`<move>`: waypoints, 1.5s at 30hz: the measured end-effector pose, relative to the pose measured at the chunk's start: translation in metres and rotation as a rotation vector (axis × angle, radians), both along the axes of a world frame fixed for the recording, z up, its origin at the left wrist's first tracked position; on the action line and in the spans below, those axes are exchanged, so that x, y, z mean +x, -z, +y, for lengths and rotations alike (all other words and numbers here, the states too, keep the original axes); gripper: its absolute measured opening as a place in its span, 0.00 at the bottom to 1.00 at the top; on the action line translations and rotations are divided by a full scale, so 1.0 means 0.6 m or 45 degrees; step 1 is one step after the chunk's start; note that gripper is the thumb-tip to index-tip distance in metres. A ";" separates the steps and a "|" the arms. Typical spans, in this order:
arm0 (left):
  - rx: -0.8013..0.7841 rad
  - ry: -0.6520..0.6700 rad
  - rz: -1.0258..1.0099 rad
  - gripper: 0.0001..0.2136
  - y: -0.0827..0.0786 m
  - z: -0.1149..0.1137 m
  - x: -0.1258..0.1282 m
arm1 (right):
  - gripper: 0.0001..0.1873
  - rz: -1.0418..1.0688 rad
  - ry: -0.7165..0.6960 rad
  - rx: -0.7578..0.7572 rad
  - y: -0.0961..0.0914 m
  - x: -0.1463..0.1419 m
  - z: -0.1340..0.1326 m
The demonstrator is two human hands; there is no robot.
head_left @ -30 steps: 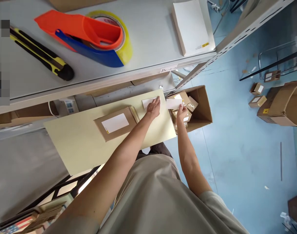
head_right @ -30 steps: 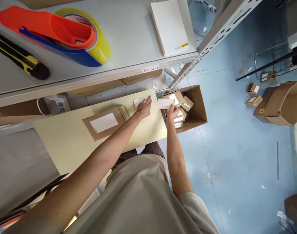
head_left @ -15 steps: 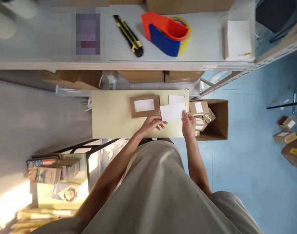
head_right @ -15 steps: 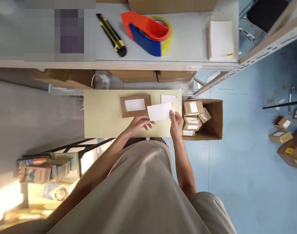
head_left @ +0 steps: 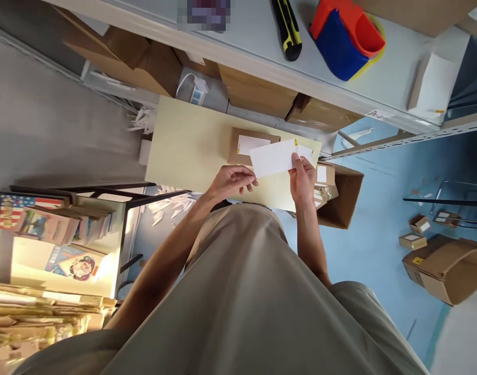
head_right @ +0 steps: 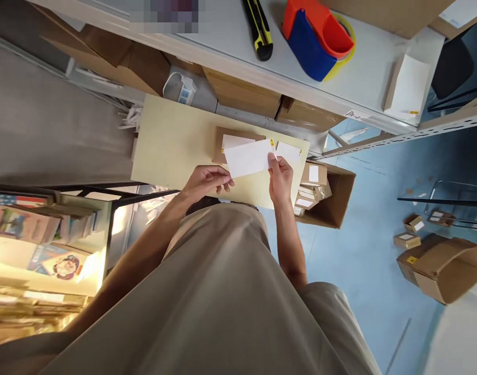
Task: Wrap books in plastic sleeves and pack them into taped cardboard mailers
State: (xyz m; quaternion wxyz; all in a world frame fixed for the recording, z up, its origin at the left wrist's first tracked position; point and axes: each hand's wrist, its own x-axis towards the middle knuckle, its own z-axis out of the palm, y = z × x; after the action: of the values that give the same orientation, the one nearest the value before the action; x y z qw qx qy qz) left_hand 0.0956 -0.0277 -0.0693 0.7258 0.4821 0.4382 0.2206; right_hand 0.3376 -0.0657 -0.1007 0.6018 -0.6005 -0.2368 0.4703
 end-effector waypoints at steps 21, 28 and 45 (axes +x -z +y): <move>0.094 0.138 -0.102 0.18 -0.021 0.135 -0.268 | 0.26 -0.861 -0.227 -0.203 -0.046 -0.317 0.059; 0.148 0.212 -0.076 0.15 -0.010 0.177 -0.371 | 0.06 -1.116 -0.389 0.113 -0.137 -0.463 0.052; 0.108 0.340 -0.180 0.14 0.024 0.227 -0.500 | 0.07 -1.120 -0.487 -0.001 -0.125 -0.586 0.111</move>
State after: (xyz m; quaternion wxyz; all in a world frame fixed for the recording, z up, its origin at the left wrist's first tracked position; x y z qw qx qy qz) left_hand -0.2045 0.1087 -0.0838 0.7567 0.5496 0.3083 0.1741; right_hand -0.0141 0.0008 -0.0256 0.3469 -0.6883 -0.5752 0.2739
